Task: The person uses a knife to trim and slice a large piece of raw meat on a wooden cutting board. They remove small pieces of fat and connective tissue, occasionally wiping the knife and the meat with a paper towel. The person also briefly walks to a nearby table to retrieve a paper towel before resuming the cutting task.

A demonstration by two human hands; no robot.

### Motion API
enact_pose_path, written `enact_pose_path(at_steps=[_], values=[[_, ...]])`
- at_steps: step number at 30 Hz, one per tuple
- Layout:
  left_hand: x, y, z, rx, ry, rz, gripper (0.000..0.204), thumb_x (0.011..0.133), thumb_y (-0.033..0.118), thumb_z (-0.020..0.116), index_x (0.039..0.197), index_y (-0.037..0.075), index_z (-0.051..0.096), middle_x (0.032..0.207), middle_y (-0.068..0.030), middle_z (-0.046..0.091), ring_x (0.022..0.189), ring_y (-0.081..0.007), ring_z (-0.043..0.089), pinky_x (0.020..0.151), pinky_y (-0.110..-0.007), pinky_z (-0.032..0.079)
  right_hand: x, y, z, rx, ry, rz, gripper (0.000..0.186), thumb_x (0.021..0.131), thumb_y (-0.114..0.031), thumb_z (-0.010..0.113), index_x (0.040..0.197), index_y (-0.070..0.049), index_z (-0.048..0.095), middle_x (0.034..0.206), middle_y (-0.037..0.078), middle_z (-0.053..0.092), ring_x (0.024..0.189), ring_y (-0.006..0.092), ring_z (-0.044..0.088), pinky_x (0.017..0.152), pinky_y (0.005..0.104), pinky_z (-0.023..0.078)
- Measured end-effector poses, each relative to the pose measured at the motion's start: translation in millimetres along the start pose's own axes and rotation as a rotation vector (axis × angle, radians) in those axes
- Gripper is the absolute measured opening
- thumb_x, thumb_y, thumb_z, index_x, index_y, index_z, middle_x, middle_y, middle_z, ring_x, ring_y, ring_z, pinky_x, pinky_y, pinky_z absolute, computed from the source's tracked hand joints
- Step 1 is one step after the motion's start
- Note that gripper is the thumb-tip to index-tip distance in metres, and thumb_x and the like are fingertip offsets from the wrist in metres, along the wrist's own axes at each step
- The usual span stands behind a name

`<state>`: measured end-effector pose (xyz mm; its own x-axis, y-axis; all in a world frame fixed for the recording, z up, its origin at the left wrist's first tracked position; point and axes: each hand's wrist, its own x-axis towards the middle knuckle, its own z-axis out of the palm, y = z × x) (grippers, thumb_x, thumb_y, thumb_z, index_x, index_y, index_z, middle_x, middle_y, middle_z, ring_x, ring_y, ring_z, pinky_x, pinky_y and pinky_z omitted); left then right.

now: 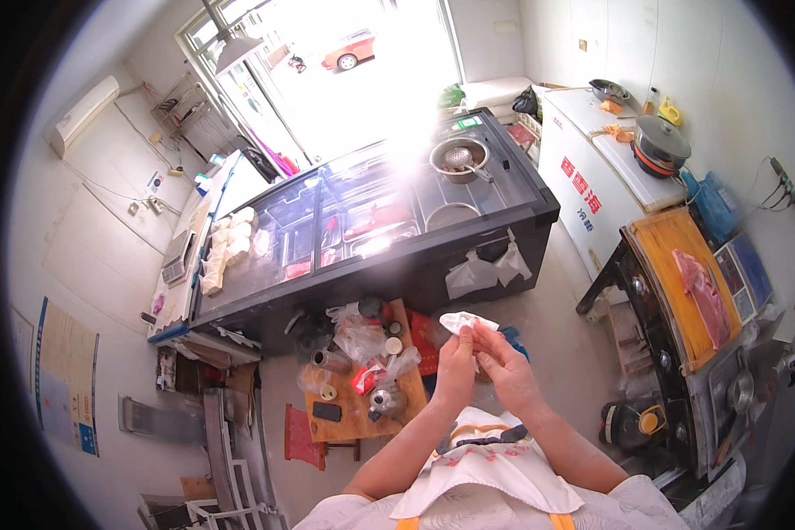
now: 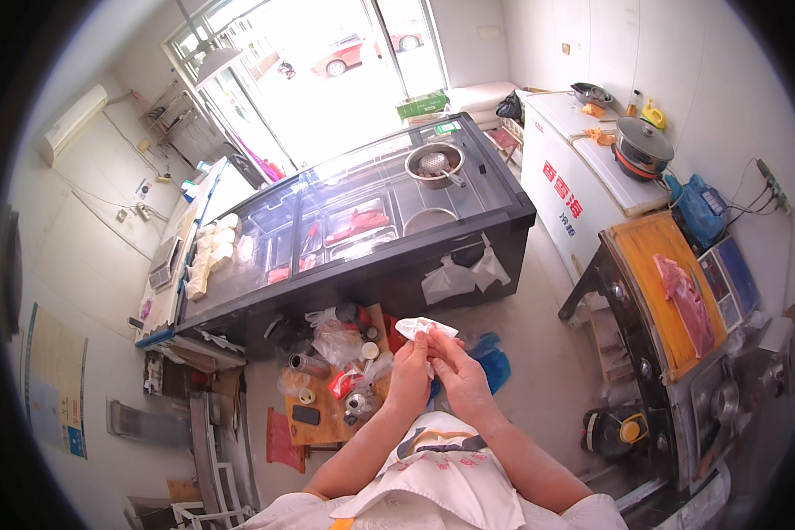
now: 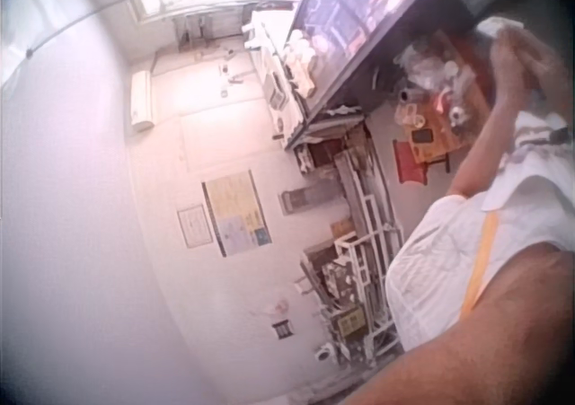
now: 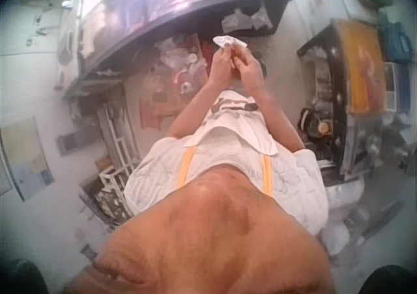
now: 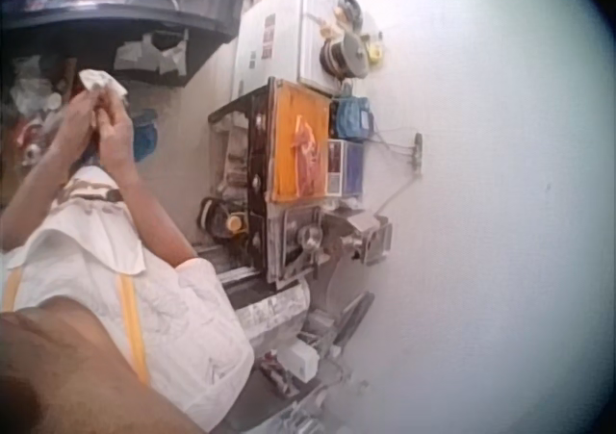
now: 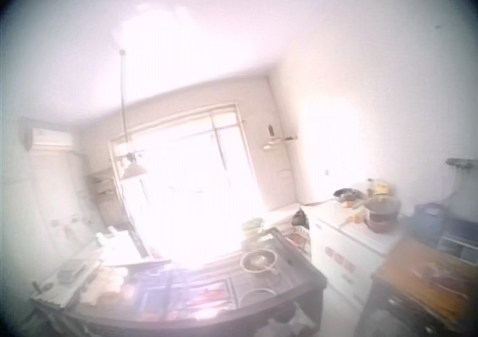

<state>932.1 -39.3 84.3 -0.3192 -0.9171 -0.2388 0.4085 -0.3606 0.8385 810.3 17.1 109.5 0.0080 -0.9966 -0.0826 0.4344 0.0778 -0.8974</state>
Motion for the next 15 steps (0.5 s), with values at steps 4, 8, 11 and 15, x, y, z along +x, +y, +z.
enact_pose_path(at_steps=[4,8,11,15], values=[[-14,12,4,0.082,0.006,-0.027,0.043,0.119,0.038,0.049,0.133,0.001,0.064,0.126,-0.0130,0.073,0.112,-0.0228,0.072,0.102,-0.039,0.057,-13,-18,-1,-0.874,0.188,-0.389,0.053,0.104,-0.010,0.064,0.156,-0.005,0.058,0.154,0.015,0.061,0.143,0.0317,0.055,0.122,0.0434,0.039],[-25,17,7,-0.290,0.007,-0.447,0.036,0.116,0.043,0.054,0.134,0.013,0.065,0.126,0.0016,0.068,0.123,-0.0125,0.060,0.106,-0.041,0.049,3,-5,-18,-1.192,0.155,-0.711,0.035,0.104,-0.021,0.064,0.136,-0.008,0.067,0.131,0.013,0.067,0.122,0.0356,0.058,0.110,0.0506,0.039],[-24,19,6,-0.325,-0.192,-0.389,0.045,0.117,0.050,0.045,0.132,0.012,0.065,0.128,-0.0006,0.067,0.128,-0.0181,0.058,0.112,-0.046,0.044,5,7,-28,-1.112,0.117,-0.643,0.016,0.105,-0.023,0.063,0.112,-0.009,0.067,0.110,0.009,0.064,0.101,0.0343,0.056,0.097,0.0499,0.040],[-33,35,19,-0.279,-0.388,-0.327,0.074,0.117,0.059,0.031,0.153,-0.001,0.053,0.155,-0.0150,0.059,0.145,-0.0276,0.052,0.125,-0.048,0.034,8,24,-43,-0.535,0.271,-0.312,0.021,0.114,-0.027,0.054,0.115,-0.009,0.066,0.102,0.007,0.064,0.096,0.0263,0.063,0.090,0.0409,0.048]])
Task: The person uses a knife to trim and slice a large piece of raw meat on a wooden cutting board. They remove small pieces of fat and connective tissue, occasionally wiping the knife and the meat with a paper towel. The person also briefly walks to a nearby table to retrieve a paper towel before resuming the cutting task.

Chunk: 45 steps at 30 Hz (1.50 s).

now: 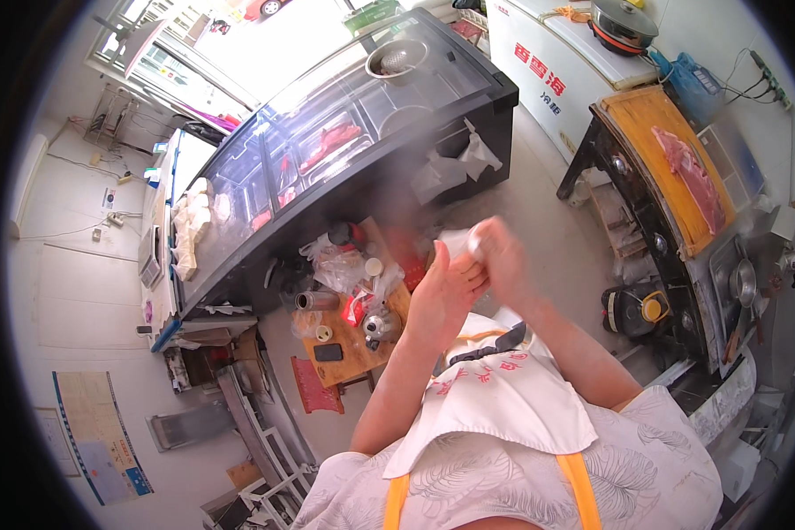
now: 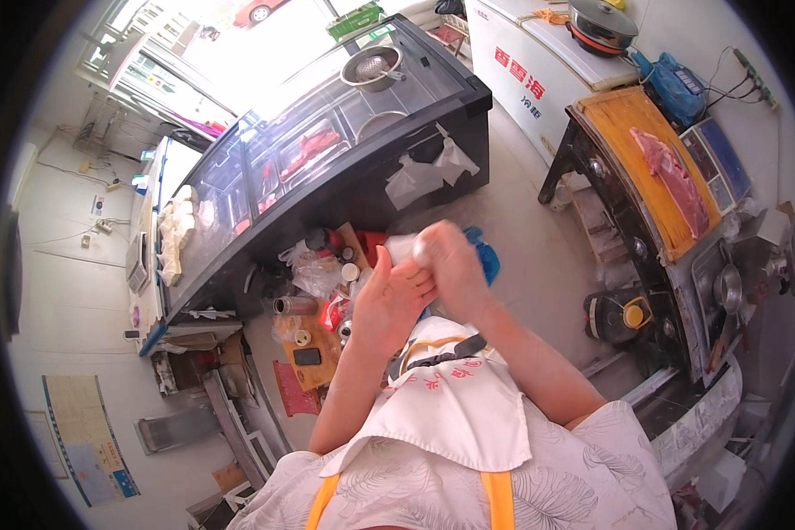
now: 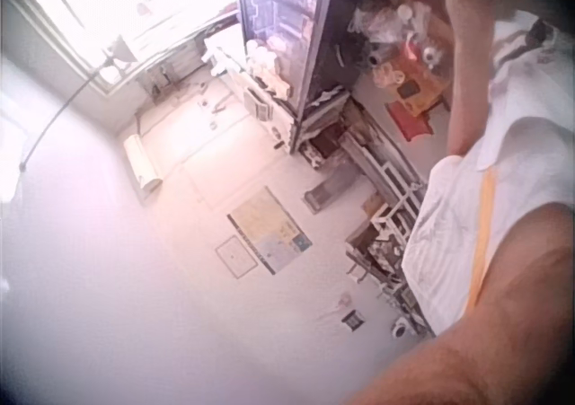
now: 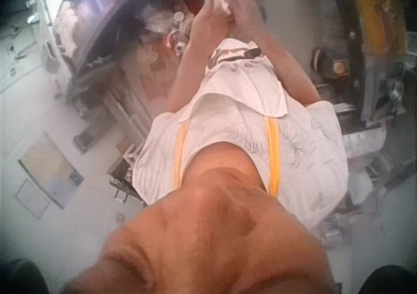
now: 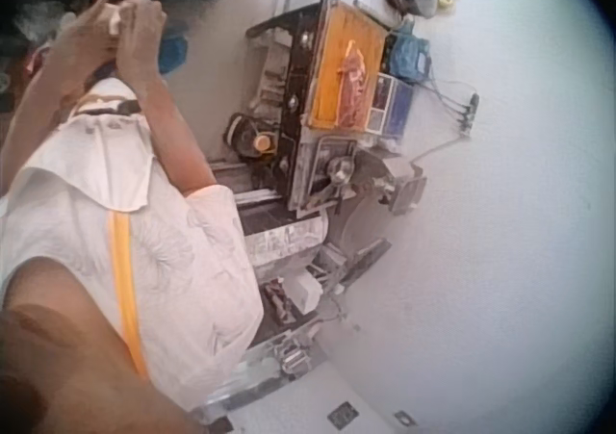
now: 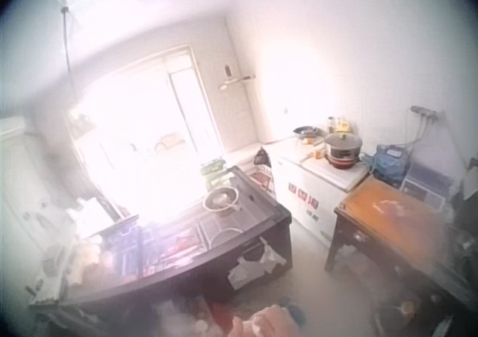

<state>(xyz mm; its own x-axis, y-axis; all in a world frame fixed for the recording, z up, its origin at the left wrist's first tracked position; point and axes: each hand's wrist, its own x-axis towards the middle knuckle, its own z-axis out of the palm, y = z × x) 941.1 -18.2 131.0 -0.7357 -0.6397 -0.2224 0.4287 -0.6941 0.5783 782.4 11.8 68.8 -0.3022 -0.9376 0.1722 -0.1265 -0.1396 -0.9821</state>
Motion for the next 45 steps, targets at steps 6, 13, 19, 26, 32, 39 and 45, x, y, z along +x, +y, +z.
enact_pose_path(at_steps=[6,13,19,26,32,39,45], values=[[-9,31,30,-0.192,-0.144,0.107,0.089,0.116,0.061,0.027,0.168,-0.011,0.025,0.175,-0.0274,0.030,0.164,-0.0384,0.028,0.136,-0.052,0.019,19,3,-30,0.840,0.234,0.138,0.028,0.116,-0.018,0.049,0.131,-0.002,0.066,0.127,0.009,0.071,0.118,0.0205,0.068,0.103,0.0340,0.053],[12,-32,-16,0.064,0.105,0.042,0.069,0.117,0.045,0.046,0.166,-0.003,0.037,0.161,-0.0192,0.051,0.149,-0.0289,0.050,0.129,-0.043,0.035,-7,3,-10,0.570,0.099,0.412,0.043,0.103,-0.011,0.076,0.142,0.006,0.067,0.121,0.009,0.077,0.107,0.0116,0.070,0.092,0.0276,0.056],[-1,-44,-30,0.751,0.349,0.164,0.036,0.114,0.018,0.061,0.148,0.007,0.065,0.126,-0.0067,0.071,0.112,-0.0130,0.067,0.098,-0.030,0.060,-17,10,-5,0.071,0.048,0.481,0.031,0.092,-0.004,0.084,0.123,0.000,0.082,0.099,0.001,0.078,0.087,0.0081,0.069,0.077,0.0240,0.055],[-10,-23,-73,0.505,0.561,0.177,0.034,0.111,0.025,0.068,0.133,-0.001,0.071,0.117,-0.0089,0.075,0.103,-0.0124,0.071,0.089,-0.030,0.062,-5,8,36,-0.265,-0.190,0.310,0.040,0.089,-0.006,0.086,0.128,-0.010,0.081,0.100,0.002,0.079,0.084,0.0104,0.070,0.077,0.0257,0.055],[-33,5,-129,0.705,0.721,0.200,0.029,0.104,0.026,0.077,0.113,-0.002,0.081,0.096,-0.0044,0.081,0.087,-0.0073,0.070,0.075,-0.025,0.055,-3,6,86,-0.032,-0.302,0.428,0.045,0.095,-0.002,0.082,0.137,-0.003,0.066,0.113,0.010,0.081,0.100,0.0135,0.075,0.089,0.0275,0.059],[-52,2,-283,0.764,1.143,0.410,0.022,0.101,0.022,0.078,0.106,0.000,0.080,0.088,-0.0078,0.079,0.078,-0.0125,0.070,0.072,-0.031,0.054,0,18,115,0.001,-0.194,0.567,0.016,0.095,0.003,0.079,0.110,0.004,0.078,0.099,0.009,0.080,0.087,0.0142,0.076,0.079,0.0268,0.063],[-77,80,-493,0.821,1.475,0.436,0.030,0.112,0.017,0.063,0.131,-0.002,0.074,0.096,-0.0077,0.078,0.068,-0.0146,0.073,0.060,-0.030,0.057,-29,37,96,-0.201,-0.024,0.743,0.016,0.097,-0.004,0.079,0.111,0.005,0.080,0.092,0.008,0.078,0.077,0.0134,0.074,0.071,0.0270,0.061]])
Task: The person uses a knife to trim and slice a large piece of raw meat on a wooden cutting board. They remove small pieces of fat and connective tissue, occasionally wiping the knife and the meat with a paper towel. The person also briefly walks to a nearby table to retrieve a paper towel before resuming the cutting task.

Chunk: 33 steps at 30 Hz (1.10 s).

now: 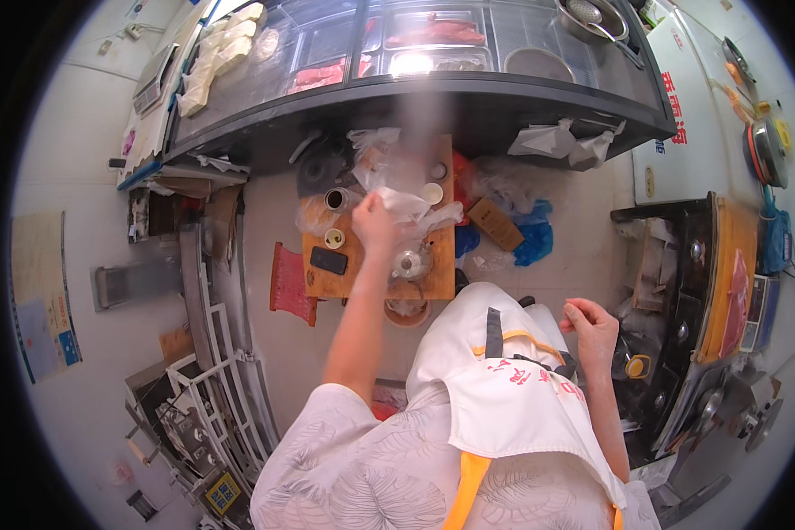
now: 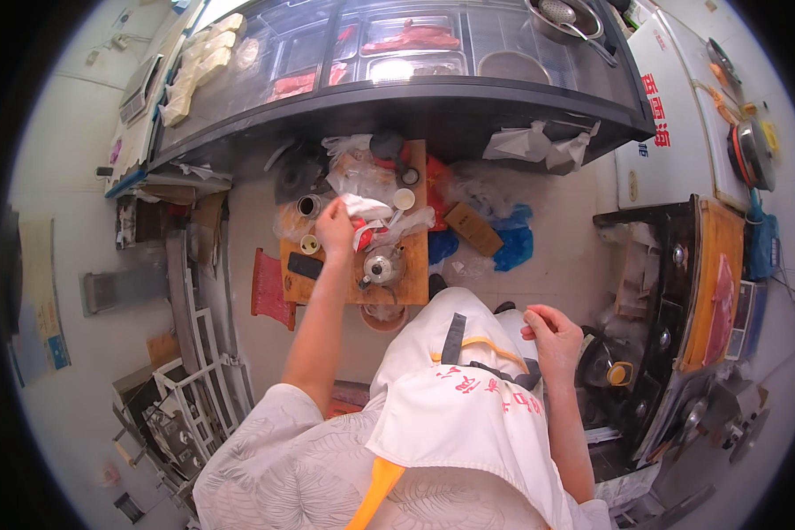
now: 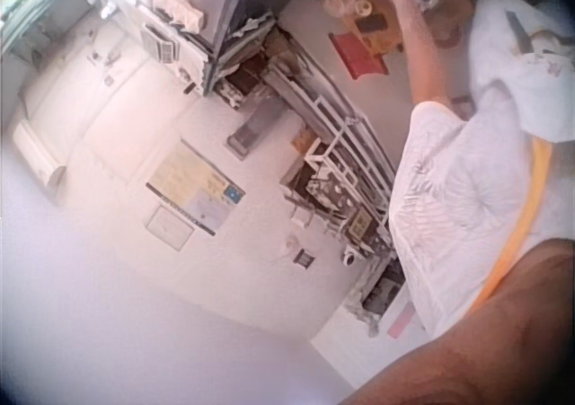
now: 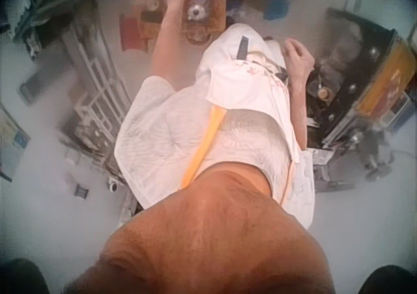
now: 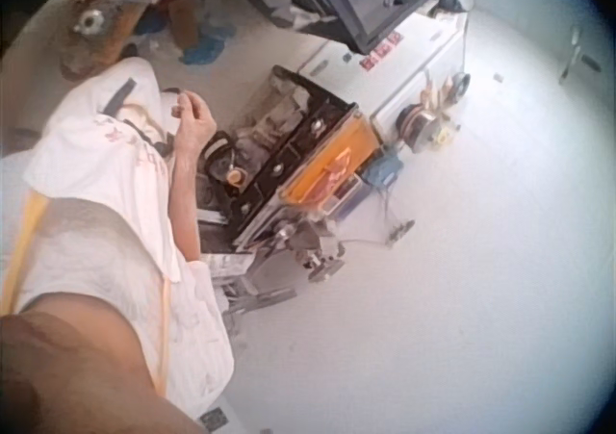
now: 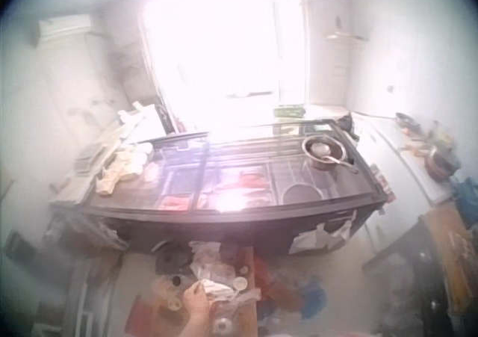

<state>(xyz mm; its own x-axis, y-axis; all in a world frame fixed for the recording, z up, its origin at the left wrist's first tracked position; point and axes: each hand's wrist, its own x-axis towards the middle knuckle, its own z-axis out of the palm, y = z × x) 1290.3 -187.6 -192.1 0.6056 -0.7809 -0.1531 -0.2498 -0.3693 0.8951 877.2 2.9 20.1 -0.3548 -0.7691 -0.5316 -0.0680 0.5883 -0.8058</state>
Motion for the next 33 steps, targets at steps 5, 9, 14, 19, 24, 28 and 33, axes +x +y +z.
enact_pose_path(at_steps=[5,9,14,19,24,28,33], values=[[142,-13,2,-0.348,-0.050,-0.269,0.061,0.110,0.031,0.059,0.163,0.004,0.045,0.127,-0.0207,0.071,0.083,-0.0303,0.076,0.075,-0.040,0.067,-3,50,-17,0.014,0.089,0.037,0.017,0.101,-0.007,0.076,0.113,0.005,0.078,0.093,0.008,0.077,0.075,0.0136,0.073,0.069,0.0271,0.061],[152,8,51,0.017,-0.299,-0.323,0.047,0.109,0.034,0.060,0.144,0.003,0.065,0.111,-0.0162,0.075,0.072,-0.0251,0.073,0.071,-0.038,0.066,-23,97,-67,-0.010,0.339,0.119,0.017,0.102,-0.011,0.075,0.112,0.003,0.078,0.090,0.005,0.076,0.073,0.0120,0.071,0.067,0.0265,0.059],[108,-43,40,-0.026,-0.424,0.099,0.020,0.093,0.010,0.085,0.107,0.001,0.074,0.097,-0.0040,0.072,0.087,-0.0152,0.067,0.082,-0.033,0.058,-35,145,-117,-0.082,0.497,0.330,0.030,0.105,-0.031,0.071,0.101,-0.002,0.079,0.066,0.003,0.067,0.052,0.0095,0.061,0.050,0.0298,0.049],[-53,-33,67,-0.100,-0.719,-0.191,0.033,0.086,-0.011,0.082,0.114,0.004,0.074,0.095,-0.0008,0.069,0.084,-0.0127,0.066,0.075,-0.029,0.060,-52,248,-158,-0.282,0.654,0.313,0.051,0.108,-0.046,0.064,0.081,-0.003,0.072,0.057,0.010,0.063,0.049,0.0195,0.064,0.053,0.0384,0.050],[-199,14,96,-0.051,-0.839,-0.311,0.020,0.095,0.003,0.083,0.113,0.002,0.075,0.089,-0.0046,0.074,0.072,-0.0129,0.070,0.069,-0.029,0.064,-42,318,-190,-0.261,0.683,0.304,0.062,0.107,-0.053,0.061,0.071,-0.003,0.069,0.061,0.016,0.066,0.061,0.0296,0.070,0.068,0.0477,0.054],[-283,59,136,0.029,-0.905,-0.311,0.014,0.100,0.012,0.081,0.109,0.002,0.076,0.086,-0.0087,0.077,0.065,-0.0135,0.069,0.062,-0.030,0.064,-24,365,-232,-0.141,0.677,0.303,0.060,0.107,-0.051,0.061,0.072,-0.003,0.069,0.062,0.015,0.066,0.059,0.0296,0.068,0.067,0.0471,0.055],[-364,96,216,0.170,-1.030,-0.284,0.017,0.102,0.017,0.079,0.105,0.001,0.077,0.084,-0.0072,0.077,0.065,-0.0126,0.069,0.062,-0.030,0.063,-10,371,-307,0.287,0.568,0.428,0.051,0.108,-0.045,0.064,0.078,-0.003,0.066,0.059,0.007,0.059,0.050,0.0217,0.062,0.050,0.0387,0.051]])
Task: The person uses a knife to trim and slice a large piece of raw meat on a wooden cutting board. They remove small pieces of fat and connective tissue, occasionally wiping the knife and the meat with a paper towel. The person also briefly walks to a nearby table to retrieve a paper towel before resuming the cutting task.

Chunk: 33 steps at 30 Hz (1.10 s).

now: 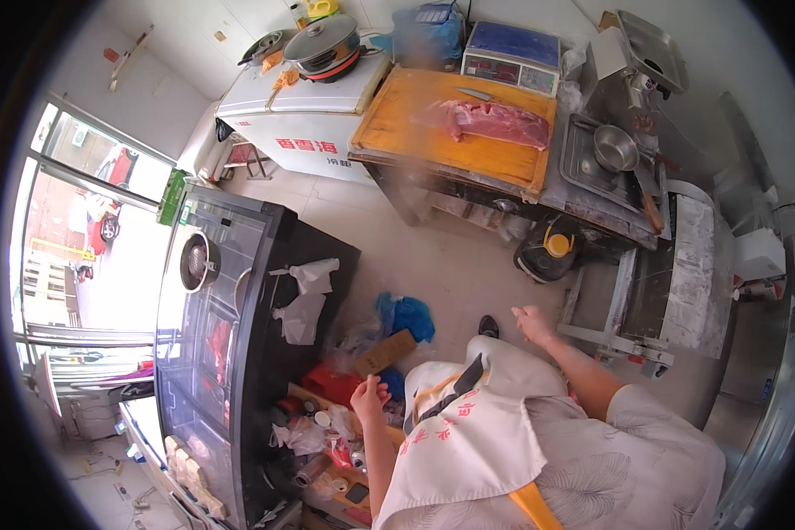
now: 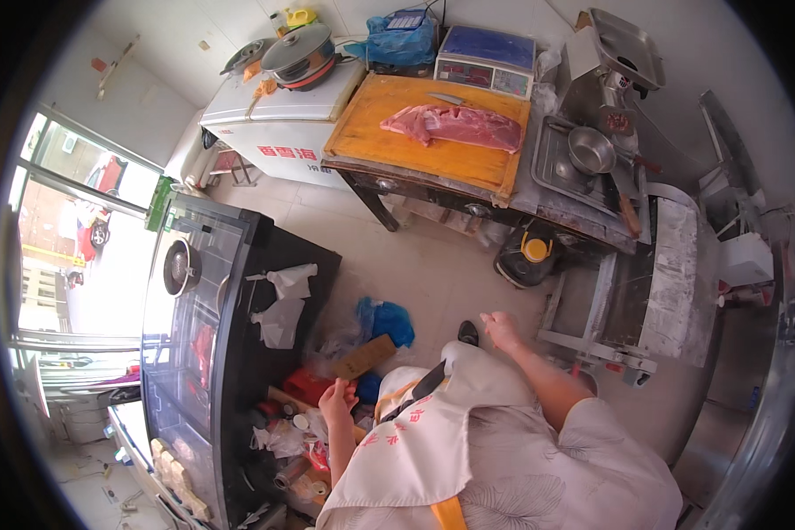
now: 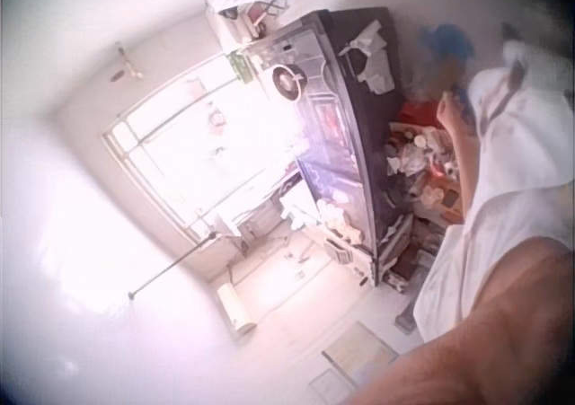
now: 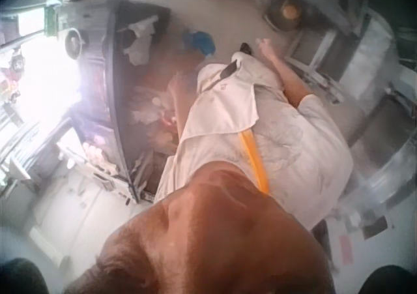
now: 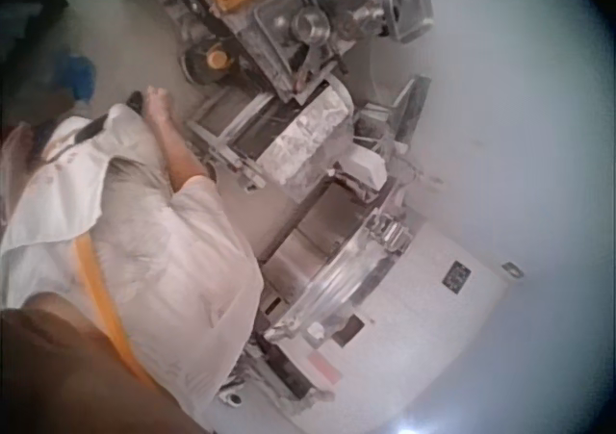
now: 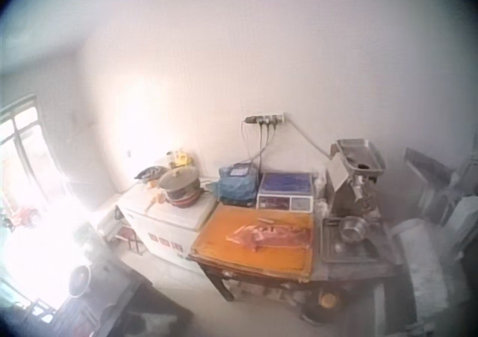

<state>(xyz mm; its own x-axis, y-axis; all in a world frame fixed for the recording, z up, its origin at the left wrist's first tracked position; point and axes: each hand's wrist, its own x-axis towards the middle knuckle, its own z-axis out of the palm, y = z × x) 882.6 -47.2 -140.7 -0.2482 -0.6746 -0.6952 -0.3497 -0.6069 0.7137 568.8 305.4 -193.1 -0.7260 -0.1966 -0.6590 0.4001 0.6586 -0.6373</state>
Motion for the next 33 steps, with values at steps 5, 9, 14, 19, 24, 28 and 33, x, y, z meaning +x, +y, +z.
enact_pose_path(at_steps=[5,9,14,19,24,28,33], values=[[7,65,126,0.189,-0.220,0.086,0.019,0.102,0.019,0.078,0.108,0.001,0.078,0.087,-0.0058,0.076,0.070,-0.0108,0.069,0.062,-0.028,0.060,43,-21,-48,0.293,-0.017,-0.038,0.047,0.108,-0.040,0.067,0.076,-0.006,0.063,0.059,0.003,0.057,0.047,0.0160,0.056,0.046,0.0351,0.046],[42,116,216,0.411,-0.406,0.261,0.022,0.100,0.019,0.077,0.108,0.000,0.080,0.086,-0.0048,0.076,0.070,-0.0124,0.069,0.067,-0.030,0.058,41,-39,-63,0.397,0.047,-0.126,0.047,0.108,-0.035,0.068,0.069,-0.009,0.060,0.057,-0.001,0.052,0.049,0.0123,0.050,0.047,0.0351,0.038],[76,192,355,0.453,-0.564,0.298,0.026,0.098,0.019,0.078,0.114,-0.002,0.075,0.095,-0.0069,0.077,0.080,-0.0142,0.072,0.074,-0.031,0.061,61,-48,-64,0.360,0.133,-0.018,0.047,0.111,-0.035,0.064,0.076,-0.004,0.057,0.057,0.003,0.050,0.042,0.0132,0.046,0.042,0.0306,0.040],[159,238,480,0.488,-0.506,0.637,0.042,0.090,0.025,0.083,0.119,-0.002,0.070,0.107,-0.0153,0.077,0.098,-0.0273,0.075,0.089,-0.039,0.061,98,-109,-69,0.369,0.209,0.037,0.047,0.112,-0.035,0.063,0.077,-0.004,0.057,0.058,0.002,0.049,0.045,0.0120,0.045,0.043,0.0293,0.039],[190,275,592,0.602,-0.431,0.651,0.064,0.082,0.042,0.089,0.120,-0.004,0.065,0.113,-0.0240,0.073,0.109,-0.0403,0.071,0.097,-0.048,0.056,127,-183,-92,0.338,0.312,-0.030,0.047,0.110,-0.037,0.066,0.074,-0.007,0.060,0.060,0.001,0.054,0.051,0.0096,0.050,0.047,0.0307,0.039],[231,279,622,0.228,-0.632,0.413,0.034,0.085,0.025,0.092,0.098,0.000,0.074,0.090,-0.0084,0.075,0.076,-0.0162,0.070,0.072,-0.033,0.056,138,-249,-104,0.300,0.330,-0.020,0.045,0.111,-0.038,0.064,0.080,-0.005,0.064,0.060,0.001,0.056,0.050,0.0102,0.054,0.049,0.0295,0.042],[199,307,641,0.152,-0.471,0.042,0.031,0.084,0.027,0.094,0.090,0.005,0.074,0.079,-0.0052,0.073,0.066,-0.0129,0.067,0.052,-0.033,0.048,143,-270,-121,0.354,0.322,0.074,0.045,0.111,-0.039,0.065,0.084,-0.003,0.065,0.060,0.001,0.055,0.050,0.0090,0.053,0.049,0.0278,0.042]])
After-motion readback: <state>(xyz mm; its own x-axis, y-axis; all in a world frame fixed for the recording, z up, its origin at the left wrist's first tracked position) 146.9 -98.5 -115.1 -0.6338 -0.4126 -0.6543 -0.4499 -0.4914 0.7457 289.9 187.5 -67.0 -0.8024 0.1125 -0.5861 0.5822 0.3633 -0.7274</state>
